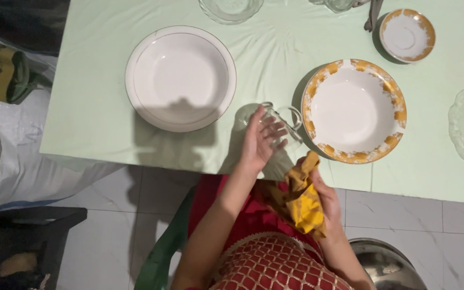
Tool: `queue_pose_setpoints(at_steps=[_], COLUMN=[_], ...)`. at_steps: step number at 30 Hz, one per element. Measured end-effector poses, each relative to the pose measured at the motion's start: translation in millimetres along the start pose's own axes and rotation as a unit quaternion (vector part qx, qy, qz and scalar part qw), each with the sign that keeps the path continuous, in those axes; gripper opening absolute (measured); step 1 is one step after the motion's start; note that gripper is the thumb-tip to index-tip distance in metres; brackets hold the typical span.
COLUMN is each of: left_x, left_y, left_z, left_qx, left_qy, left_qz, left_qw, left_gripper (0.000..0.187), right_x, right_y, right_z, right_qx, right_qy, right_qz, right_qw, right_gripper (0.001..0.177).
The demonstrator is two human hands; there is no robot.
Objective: The person dries a glass mug with a cloth on a table that already has plates, bowls, and cutlery laid out. The person wipes the mug thoroughly and places it back on the table among the other items.
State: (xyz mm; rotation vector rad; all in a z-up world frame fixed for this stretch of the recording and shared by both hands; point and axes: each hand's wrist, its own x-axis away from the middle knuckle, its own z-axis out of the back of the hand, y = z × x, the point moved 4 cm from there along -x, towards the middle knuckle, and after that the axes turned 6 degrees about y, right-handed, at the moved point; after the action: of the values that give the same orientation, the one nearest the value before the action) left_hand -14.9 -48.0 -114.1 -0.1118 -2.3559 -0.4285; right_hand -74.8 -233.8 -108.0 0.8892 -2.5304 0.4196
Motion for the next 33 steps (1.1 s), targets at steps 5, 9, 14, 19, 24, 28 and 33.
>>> queue_pose_setpoints(at_steps=[5, 9, 14, 19, 24, 28, 33], left_x=[-14, -19, -15, -8, -2, 2, -5], left_y=[12, 16, 19, 22, 23, 23, 19], left_z=[-5, -4, -2, 1, 3, 2, 12], left_qx=[0.045, 0.080, 0.091, 0.073, 0.052, 0.043, 0.019], left_qy=[-0.013, -0.013, -0.014, -0.032, -0.034, -0.034, -0.040], left_qz=[0.058, 0.082, 0.098, 0.094, 0.094, 0.086, 0.081], left_qw=[0.997, 0.993, 0.991, 0.992, 0.994, 0.995, 0.996], left_gripper=[0.063, 0.065, 0.066, 0.064, 0.060, 0.060, 0.060], right_x=[-13, -17, -13, -8, 7, 8, 3], right_y=[-35, -37, -14, 1, 16, 10, -3], right_z=[-13, -36, -57, -51, -72, -66, -44], right_qx=[0.035, 0.109, 0.127, 0.150, 0.168, 0.189, 0.181], right_qy=[-0.042, 0.147, 0.245, 0.282, 0.281, 0.276, 0.256], right_qz=[0.018, 0.047, 0.036, 0.004, -0.016, -0.011, -0.022], right_qw=[0.998, 0.982, 0.960, 0.948, 0.945, 0.942, 0.949], right_gripper=[0.045, 0.043, 0.046, 0.051, 0.039, 0.037, 0.043])
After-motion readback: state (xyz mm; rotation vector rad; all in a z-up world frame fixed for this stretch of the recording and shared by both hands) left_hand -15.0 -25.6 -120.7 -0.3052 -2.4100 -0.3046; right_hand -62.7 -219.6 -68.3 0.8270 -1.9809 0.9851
